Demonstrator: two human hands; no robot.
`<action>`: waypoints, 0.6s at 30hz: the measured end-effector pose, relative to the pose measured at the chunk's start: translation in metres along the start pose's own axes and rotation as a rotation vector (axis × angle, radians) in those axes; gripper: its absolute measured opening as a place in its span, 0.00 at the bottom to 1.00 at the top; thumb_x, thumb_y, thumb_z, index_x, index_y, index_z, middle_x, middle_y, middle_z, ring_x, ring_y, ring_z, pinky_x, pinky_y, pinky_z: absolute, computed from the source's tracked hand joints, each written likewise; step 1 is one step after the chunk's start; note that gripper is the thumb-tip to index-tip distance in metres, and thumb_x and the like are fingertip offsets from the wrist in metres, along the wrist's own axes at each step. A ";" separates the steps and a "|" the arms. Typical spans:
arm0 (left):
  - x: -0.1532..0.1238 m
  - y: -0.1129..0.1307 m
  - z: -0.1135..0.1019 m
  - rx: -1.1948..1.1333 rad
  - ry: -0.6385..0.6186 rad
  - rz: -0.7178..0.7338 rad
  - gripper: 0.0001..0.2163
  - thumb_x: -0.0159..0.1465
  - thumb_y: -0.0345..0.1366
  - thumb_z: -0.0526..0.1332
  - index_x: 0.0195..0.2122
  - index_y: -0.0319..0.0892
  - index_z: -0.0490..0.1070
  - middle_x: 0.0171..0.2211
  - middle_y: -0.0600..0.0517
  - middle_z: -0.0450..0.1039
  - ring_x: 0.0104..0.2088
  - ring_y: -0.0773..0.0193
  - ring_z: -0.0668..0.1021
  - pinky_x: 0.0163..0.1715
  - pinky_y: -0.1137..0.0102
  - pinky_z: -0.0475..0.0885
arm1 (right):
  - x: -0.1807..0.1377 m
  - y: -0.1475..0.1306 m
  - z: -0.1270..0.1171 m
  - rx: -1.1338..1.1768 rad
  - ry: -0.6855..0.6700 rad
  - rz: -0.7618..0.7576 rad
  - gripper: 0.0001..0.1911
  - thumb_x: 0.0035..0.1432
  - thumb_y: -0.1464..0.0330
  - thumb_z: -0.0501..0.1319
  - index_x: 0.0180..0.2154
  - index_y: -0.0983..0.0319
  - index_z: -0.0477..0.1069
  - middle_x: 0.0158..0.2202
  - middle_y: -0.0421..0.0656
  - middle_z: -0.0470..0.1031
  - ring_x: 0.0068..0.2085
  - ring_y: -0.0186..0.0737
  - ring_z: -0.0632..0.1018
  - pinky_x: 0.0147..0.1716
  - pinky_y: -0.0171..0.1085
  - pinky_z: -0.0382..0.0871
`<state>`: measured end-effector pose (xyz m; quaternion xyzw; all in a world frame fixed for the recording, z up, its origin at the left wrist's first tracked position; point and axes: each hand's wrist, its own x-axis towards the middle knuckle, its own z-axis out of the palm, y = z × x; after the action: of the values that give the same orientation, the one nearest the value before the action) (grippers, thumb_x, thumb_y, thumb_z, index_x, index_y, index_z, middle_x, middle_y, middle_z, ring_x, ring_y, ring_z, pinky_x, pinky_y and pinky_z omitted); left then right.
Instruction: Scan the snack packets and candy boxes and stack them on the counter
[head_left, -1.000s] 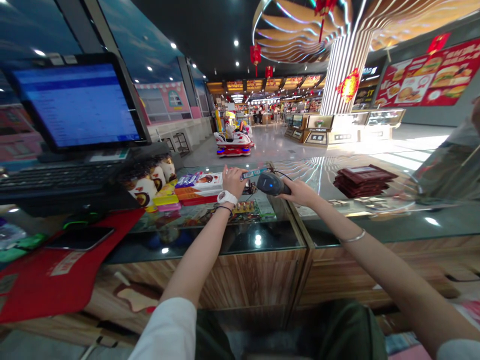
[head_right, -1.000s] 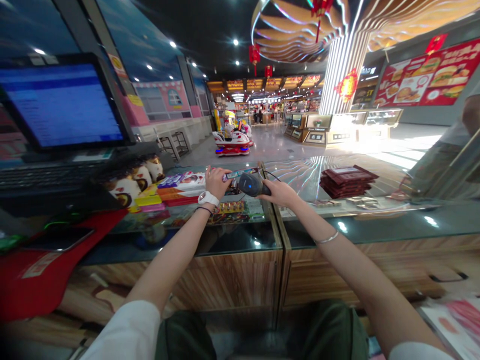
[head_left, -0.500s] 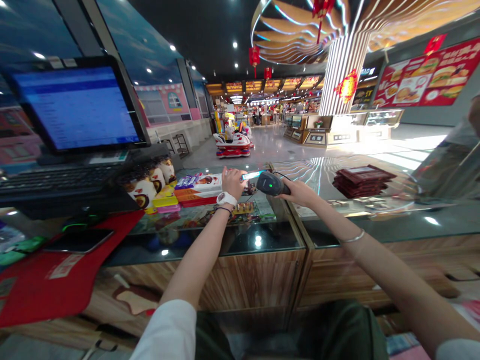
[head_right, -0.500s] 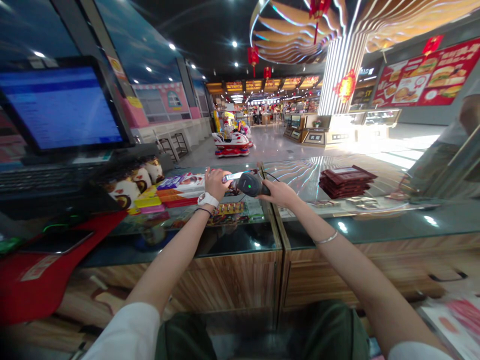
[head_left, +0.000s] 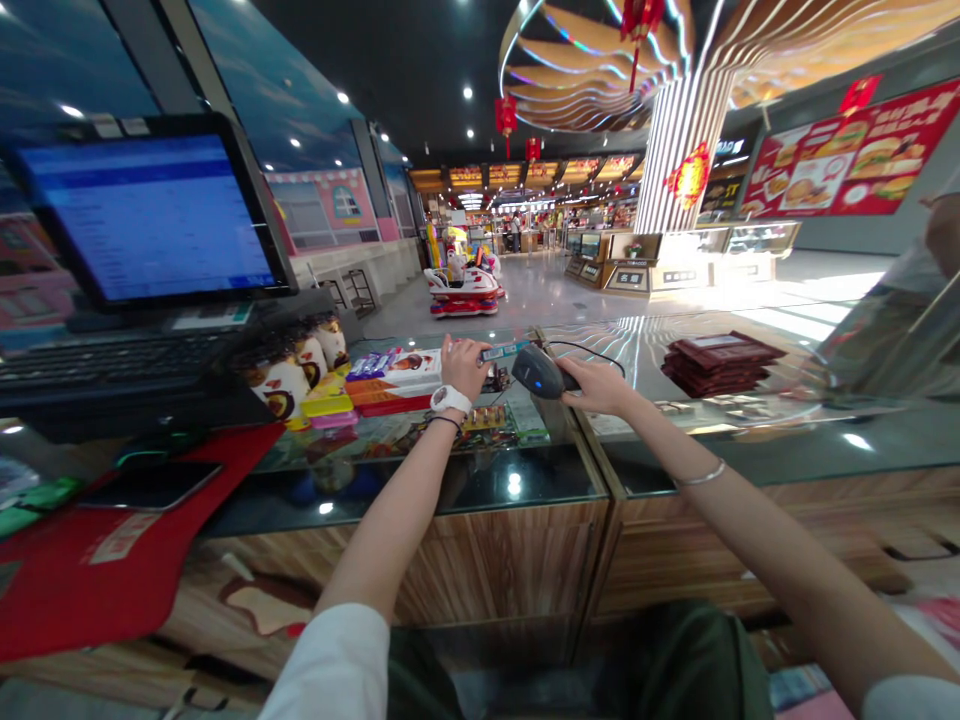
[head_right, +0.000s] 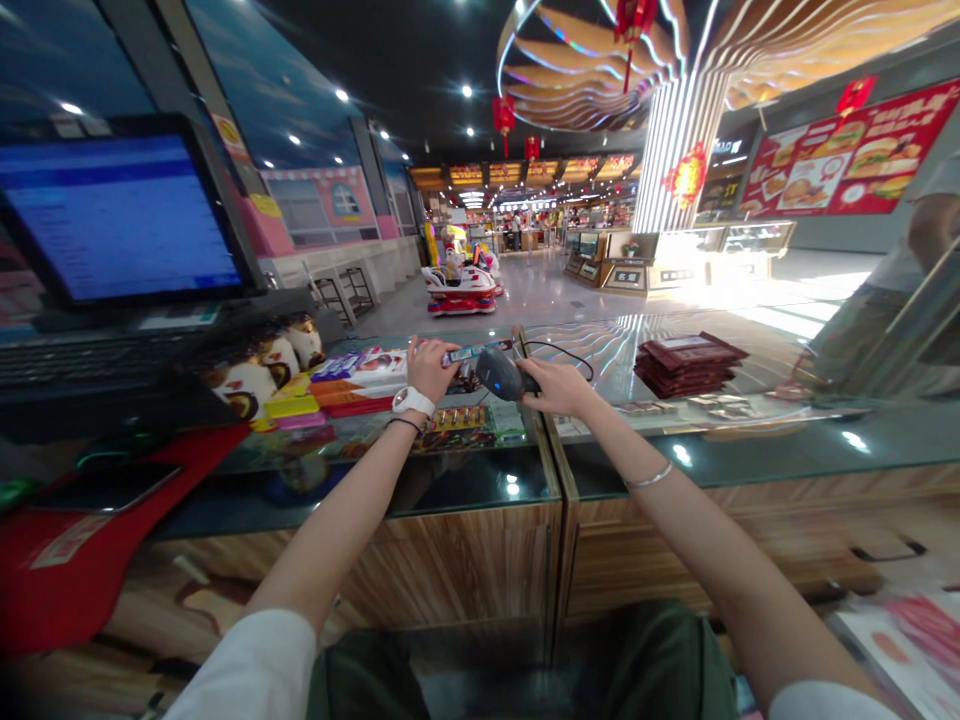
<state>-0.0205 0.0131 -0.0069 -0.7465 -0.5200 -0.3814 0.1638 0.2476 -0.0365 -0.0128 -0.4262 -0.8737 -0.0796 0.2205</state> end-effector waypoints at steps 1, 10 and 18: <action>0.000 0.000 0.000 -0.004 0.003 0.004 0.07 0.62 0.33 0.62 0.41 0.49 0.76 0.41 0.51 0.79 0.48 0.53 0.77 0.69 0.47 0.49 | 0.000 0.002 0.001 0.003 0.009 -0.037 0.26 0.60 0.60 0.59 0.58 0.61 0.65 0.51 0.51 0.75 0.48 0.53 0.77 0.44 0.41 0.68; 0.000 -0.005 0.004 -0.016 0.036 0.013 0.07 0.62 0.34 0.62 0.40 0.50 0.76 0.40 0.51 0.78 0.48 0.53 0.77 0.69 0.46 0.49 | 0.002 0.049 0.019 0.007 0.061 -0.099 0.27 0.54 0.71 0.59 0.57 0.61 0.70 0.54 0.52 0.71 0.53 0.53 0.73 0.54 0.49 0.64; 0.000 -0.004 0.004 -0.016 0.023 0.015 0.06 0.63 0.35 0.62 0.40 0.50 0.76 0.40 0.51 0.78 0.48 0.53 0.77 0.69 0.48 0.50 | -0.005 0.088 0.023 -0.026 -0.015 0.058 0.28 0.50 0.78 0.57 0.54 0.64 0.72 0.54 0.52 0.74 0.54 0.52 0.74 0.55 0.47 0.66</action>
<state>-0.0221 0.0177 -0.0099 -0.7472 -0.5095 -0.3929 0.1665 0.3114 0.0223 -0.0393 -0.4550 -0.8615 -0.0813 0.2104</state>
